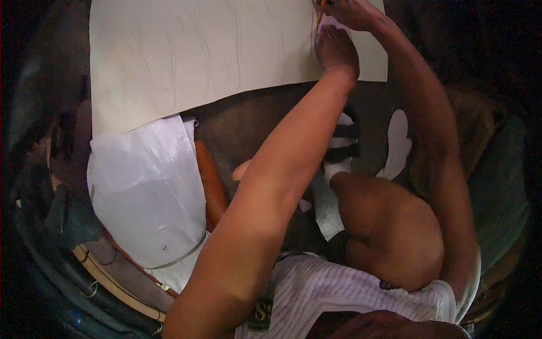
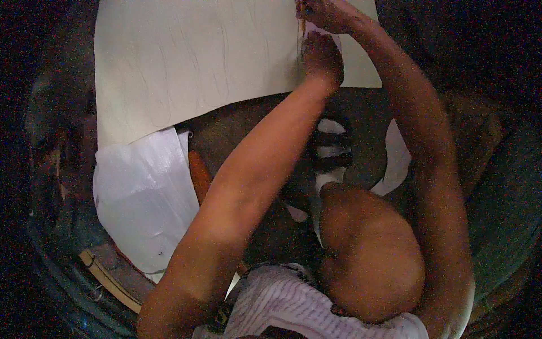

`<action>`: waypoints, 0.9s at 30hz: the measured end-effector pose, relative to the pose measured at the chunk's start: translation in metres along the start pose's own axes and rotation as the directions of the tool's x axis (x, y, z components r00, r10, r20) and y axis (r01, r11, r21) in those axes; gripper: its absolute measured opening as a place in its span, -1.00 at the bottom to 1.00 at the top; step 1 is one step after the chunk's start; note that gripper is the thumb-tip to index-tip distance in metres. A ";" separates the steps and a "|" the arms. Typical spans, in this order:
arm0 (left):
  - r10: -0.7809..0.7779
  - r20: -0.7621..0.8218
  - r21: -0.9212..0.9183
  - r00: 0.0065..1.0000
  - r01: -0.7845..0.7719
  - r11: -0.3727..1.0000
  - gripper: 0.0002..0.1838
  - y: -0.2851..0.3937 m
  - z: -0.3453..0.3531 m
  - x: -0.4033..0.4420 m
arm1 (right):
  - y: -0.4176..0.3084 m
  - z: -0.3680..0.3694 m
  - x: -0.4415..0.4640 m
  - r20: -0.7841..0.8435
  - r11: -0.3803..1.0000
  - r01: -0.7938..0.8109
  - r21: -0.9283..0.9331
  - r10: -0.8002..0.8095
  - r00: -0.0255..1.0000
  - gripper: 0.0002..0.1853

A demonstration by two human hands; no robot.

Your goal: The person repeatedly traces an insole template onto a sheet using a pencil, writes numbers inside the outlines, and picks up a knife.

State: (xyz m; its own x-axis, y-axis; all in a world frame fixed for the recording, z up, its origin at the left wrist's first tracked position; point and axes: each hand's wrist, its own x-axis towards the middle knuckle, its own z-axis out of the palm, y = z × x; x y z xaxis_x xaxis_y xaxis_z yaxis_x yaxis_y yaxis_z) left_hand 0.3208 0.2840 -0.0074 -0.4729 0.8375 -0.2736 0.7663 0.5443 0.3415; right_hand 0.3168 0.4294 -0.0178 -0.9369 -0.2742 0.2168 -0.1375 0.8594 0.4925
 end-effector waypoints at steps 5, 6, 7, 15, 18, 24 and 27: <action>-0.059 -0.187 -0.091 0.981 0.042 0.995 -0.51 -0.005 0.024 0.012 | 0.026 0.005 0.017 0.383 0.773 -0.354 0.526 0.156 0.910 -0.72; -0.093 -0.091 -0.154 0.991 0.079 0.985 -0.48 -0.006 0.023 0.015 | 0.030 0.004 0.017 0.297 0.959 -0.136 0.250 0.058 0.953 -0.75; -0.033 -0.028 -0.108 0.999 0.030 0.994 -0.44 -0.009 0.026 0.016 | 0.034 0.004 0.017 0.248 0.993 0.090 -0.075 -0.069 0.966 -0.77; 0.091 0.075 0.127 0.993 -0.100 0.987 -0.37 -0.007 0.012 0.010 | 0.051 0.042 0.024 0.200 0.999 -0.019 -0.042 0.027 0.979 -0.84; 0.133 0.245 0.310 0.960 -0.208 0.928 -0.35 -0.002 -0.010 0.009 | 0.052 0.036 0.032 0.255 0.568 -0.415 0.711 0.342 0.905 -0.85; 0.069 0.133 0.122 0.989 -0.085 0.989 -0.35 -0.006 0.010 0.014 | 0.062 0.011 0.038 0.662 -0.635 -0.338 0.695 0.383 0.644 -0.68; 0.036 0.065 0.139 0.997 -0.045 0.989 -0.36 -0.005 0.006 0.013 | 0.060 0.020 0.035 0.618 -0.690 -0.232 0.686 0.384 0.686 -0.68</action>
State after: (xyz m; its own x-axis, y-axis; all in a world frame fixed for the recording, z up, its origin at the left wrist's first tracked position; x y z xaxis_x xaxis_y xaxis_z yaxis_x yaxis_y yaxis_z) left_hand 0.3137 0.2923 -0.0181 -0.4156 0.8516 -0.3194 0.8396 0.4942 0.2253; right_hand 0.2691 0.4798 0.0027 -0.8941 0.4087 -0.1834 0.0921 -0.2329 -0.9681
